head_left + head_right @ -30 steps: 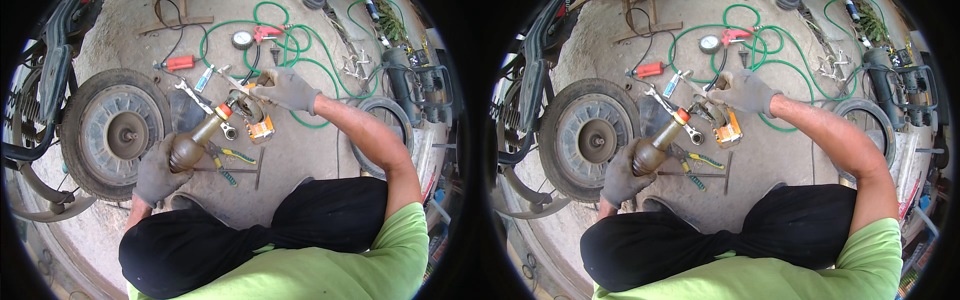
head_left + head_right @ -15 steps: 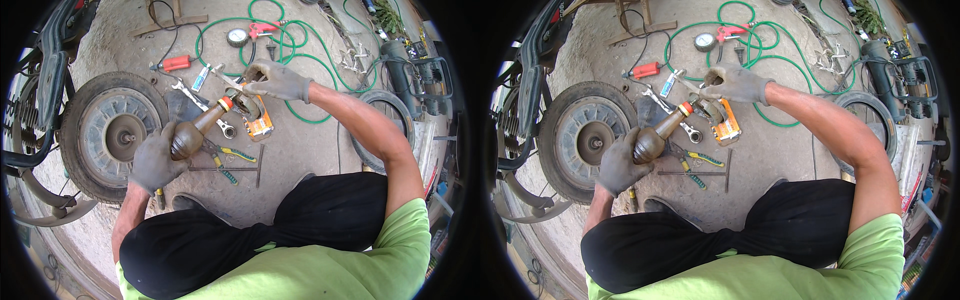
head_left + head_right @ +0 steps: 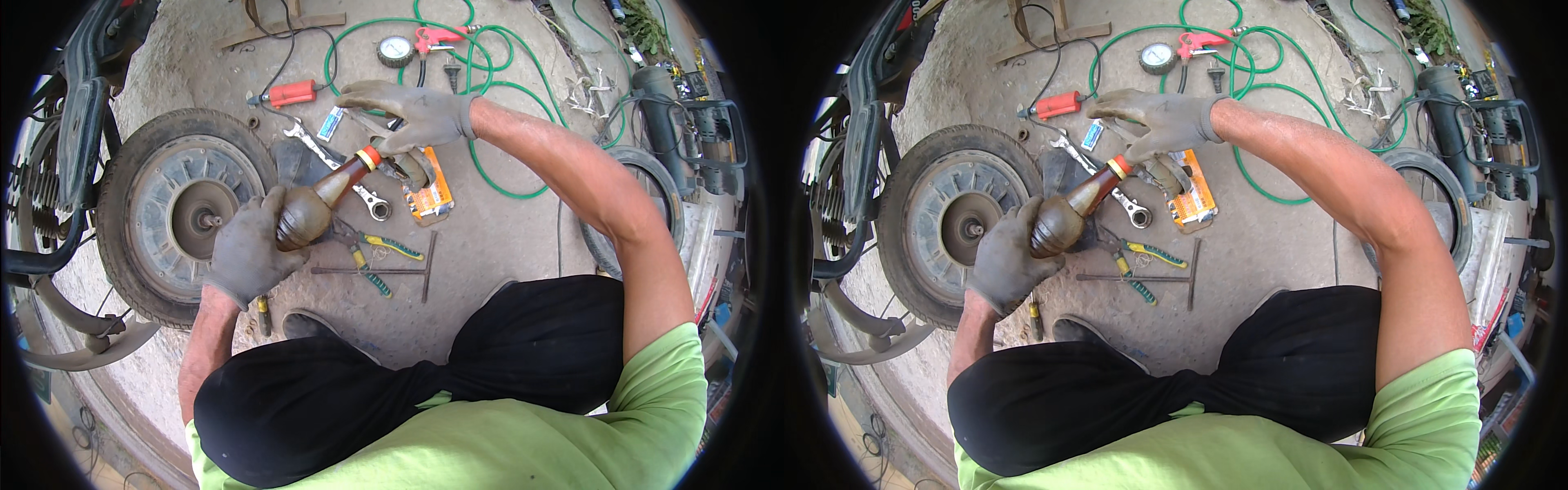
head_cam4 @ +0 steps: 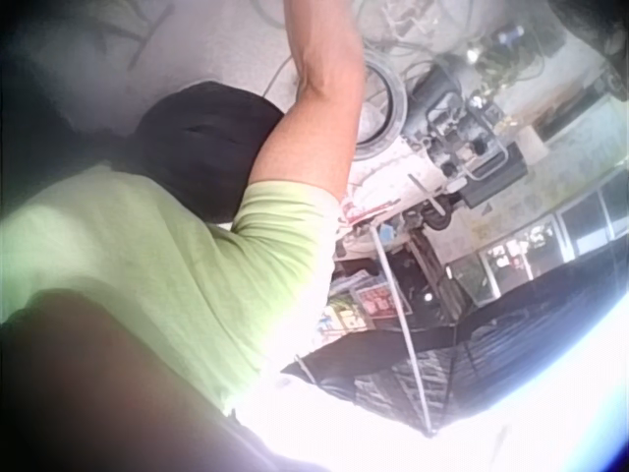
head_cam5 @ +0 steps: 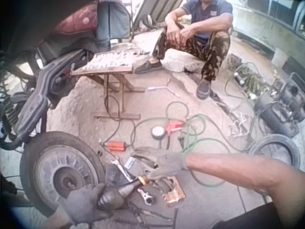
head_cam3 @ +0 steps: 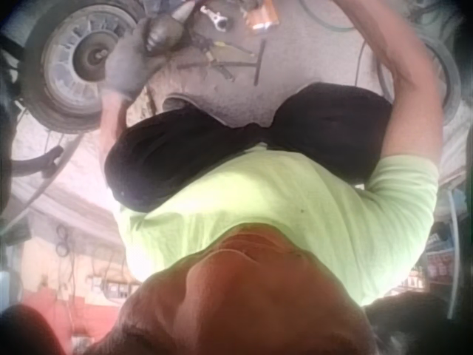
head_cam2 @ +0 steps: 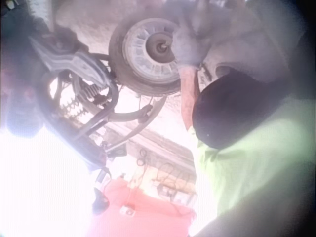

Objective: The person removes the rear wheel of a motorcycle, uses a screwdriver to loosen the axle nut, and detaches the wheel. They then remove the brake assembly, apply lubricant to the hub, and reattach the brake components before reinstalling the wheel onto the axle.

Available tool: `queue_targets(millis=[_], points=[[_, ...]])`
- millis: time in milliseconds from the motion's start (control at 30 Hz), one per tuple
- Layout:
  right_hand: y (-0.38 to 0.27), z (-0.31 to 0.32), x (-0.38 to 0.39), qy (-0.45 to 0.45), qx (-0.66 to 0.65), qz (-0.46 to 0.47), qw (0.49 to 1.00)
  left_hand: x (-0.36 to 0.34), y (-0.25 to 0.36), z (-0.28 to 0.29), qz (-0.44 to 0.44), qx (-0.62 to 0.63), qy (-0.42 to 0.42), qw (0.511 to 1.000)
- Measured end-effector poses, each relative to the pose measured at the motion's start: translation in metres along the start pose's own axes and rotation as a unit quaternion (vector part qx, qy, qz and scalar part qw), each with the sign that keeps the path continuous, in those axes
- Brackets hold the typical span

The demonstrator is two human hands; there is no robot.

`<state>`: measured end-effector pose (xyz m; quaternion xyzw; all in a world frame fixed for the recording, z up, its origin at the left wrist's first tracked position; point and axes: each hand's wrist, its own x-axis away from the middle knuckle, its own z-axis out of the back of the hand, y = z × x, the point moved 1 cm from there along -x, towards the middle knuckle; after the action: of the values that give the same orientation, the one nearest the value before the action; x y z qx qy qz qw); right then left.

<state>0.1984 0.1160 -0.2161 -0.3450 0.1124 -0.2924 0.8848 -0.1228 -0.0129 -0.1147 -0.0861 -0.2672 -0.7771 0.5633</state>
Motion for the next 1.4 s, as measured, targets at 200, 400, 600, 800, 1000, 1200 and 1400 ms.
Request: queue_targets(millis=[200, 400, 600, 800, 1000, 1200, 1400], points=[[0.004, -0.002, -0.014, -0.09, -0.029, -0.082, 0.992, -0.002, -0.007, -0.007, -0.023, -0.028, 0.0, 0.999], [0.026, -0.007, 0.012, -0.014, -0.173, -0.15, 0.973, -0.003, -0.007, -0.009, -0.045, -0.036, 0.008, 0.998], [0.018, -0.005, 0.029, -0.004, -0.21, -0.185, 0.96, -0.007, 0.006, -0.002, -0.027, -0.014, -0.013, 0.999], [0.025, -0.008, 0.035, 0.004, -0.181, -0.175, 0.968, -0.012, 0.023, 0.01, -0.061, -0.059, -0.027, 0.996], [0.018, -0.01, 0.034, 0.028, -0.149, -0.159, 0.976, -0.017, 0.048, 0.035, -0.054, -0.122, -0.041, 0.99], [0.018, -0.01, 0.04, 0.029, -0.159, -0.142, 0.977, -0.02, 0.061, 0.051, -0.086, -0.169, -0.053, 0.98], [0.021, -0.014, 0.045, 0.034, -0.16, -0.118, 0.979, -0.022, 0.074, 0.064, -0.081, -0.206, -0.055, 0.974]])
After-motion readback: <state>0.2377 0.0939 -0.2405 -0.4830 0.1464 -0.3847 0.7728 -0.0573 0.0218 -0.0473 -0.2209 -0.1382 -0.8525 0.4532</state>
